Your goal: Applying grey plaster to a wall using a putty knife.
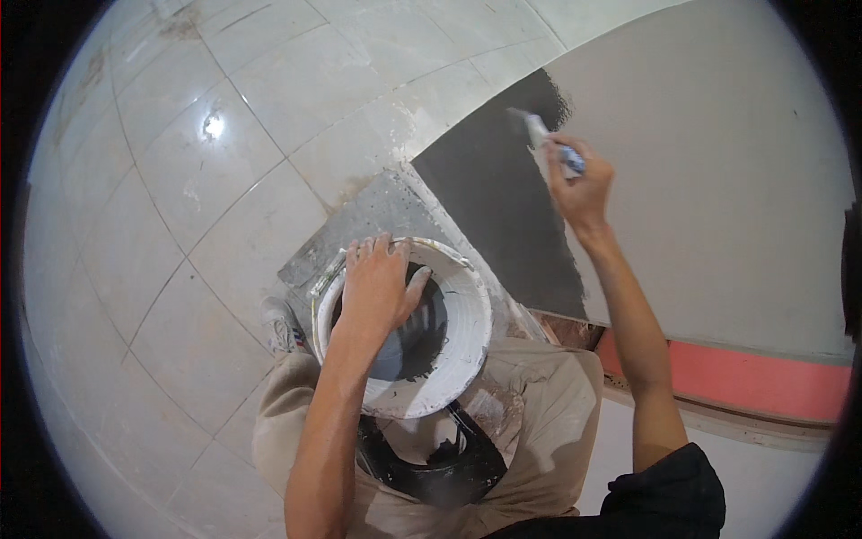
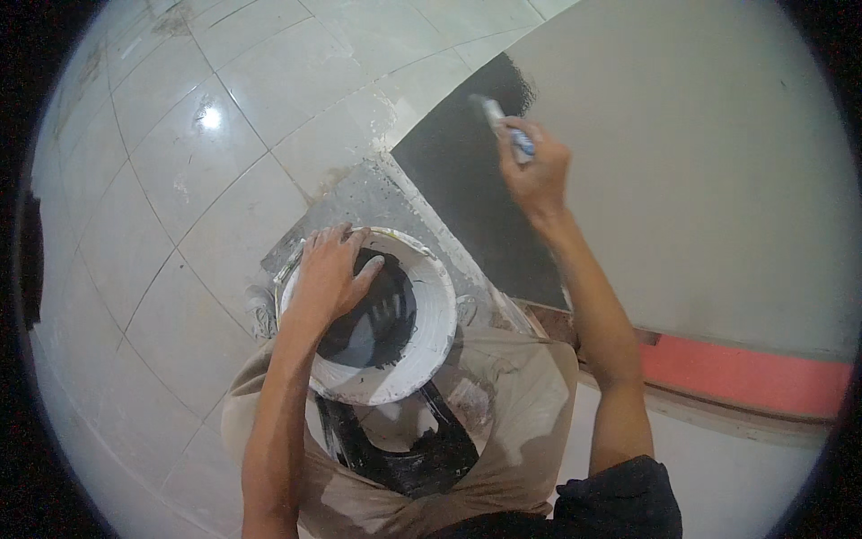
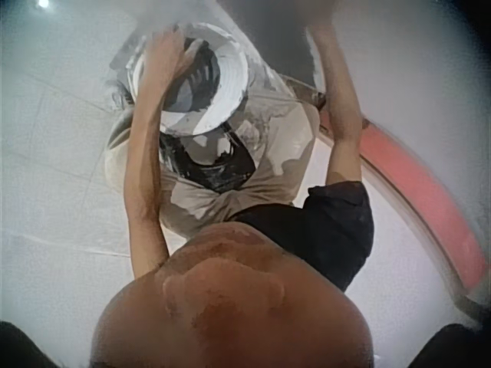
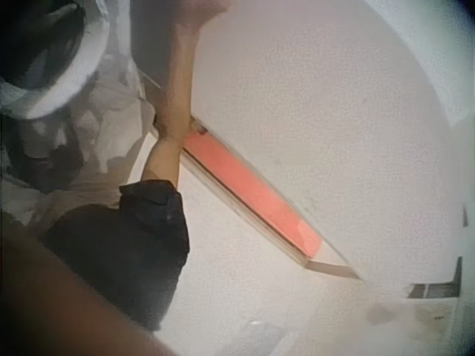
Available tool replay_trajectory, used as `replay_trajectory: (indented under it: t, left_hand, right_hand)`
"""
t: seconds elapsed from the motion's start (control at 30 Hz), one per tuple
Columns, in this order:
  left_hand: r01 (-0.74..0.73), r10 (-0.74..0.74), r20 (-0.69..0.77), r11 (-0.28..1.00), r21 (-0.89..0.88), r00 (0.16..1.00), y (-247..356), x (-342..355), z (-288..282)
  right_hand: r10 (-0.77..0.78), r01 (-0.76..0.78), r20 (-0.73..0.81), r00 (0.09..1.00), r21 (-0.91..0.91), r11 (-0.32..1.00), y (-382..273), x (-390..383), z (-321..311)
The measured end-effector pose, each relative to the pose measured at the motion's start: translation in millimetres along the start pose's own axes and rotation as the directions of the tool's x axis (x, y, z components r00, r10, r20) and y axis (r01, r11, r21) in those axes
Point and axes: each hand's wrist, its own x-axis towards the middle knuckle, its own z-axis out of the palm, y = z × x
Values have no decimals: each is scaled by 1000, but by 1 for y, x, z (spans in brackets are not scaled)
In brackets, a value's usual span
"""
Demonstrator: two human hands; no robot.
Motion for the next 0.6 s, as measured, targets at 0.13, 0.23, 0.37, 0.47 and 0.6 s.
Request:
replay_trajectory:
  t: [0.13, 0.23, 0.37, 0.47, 0.6]
  left_hand:
    - [10, -10, -2, 1000, 18, 1000, 1, 1, -1]
    - [-10, 10, -8, 1000, -6, 1000, 4, 5, 1]
    - [3, -3, 3, 1000, -19, 1000, 2, -1, -3]
    - [-10, 8, -30, 999, -38, 1000, -3, -1, 0]
    - [9, -13, -51, 997, -76, 999, -3, -4, -6]
  right_hand:
    - [30, -29, 170, 985, -8, 1000, 35, -20, 69]
    - [59, -52, 217, 974, -35, 998, 51, -2, 72]
    - [197, -172, 259, 946, -113, 979, 29, 30, 33]
    - [43, -32, 90, 995, -114, 993, 12, 40, 4]
    - [126, -132, 147, 981, 32, 991, 0, 25, 27]
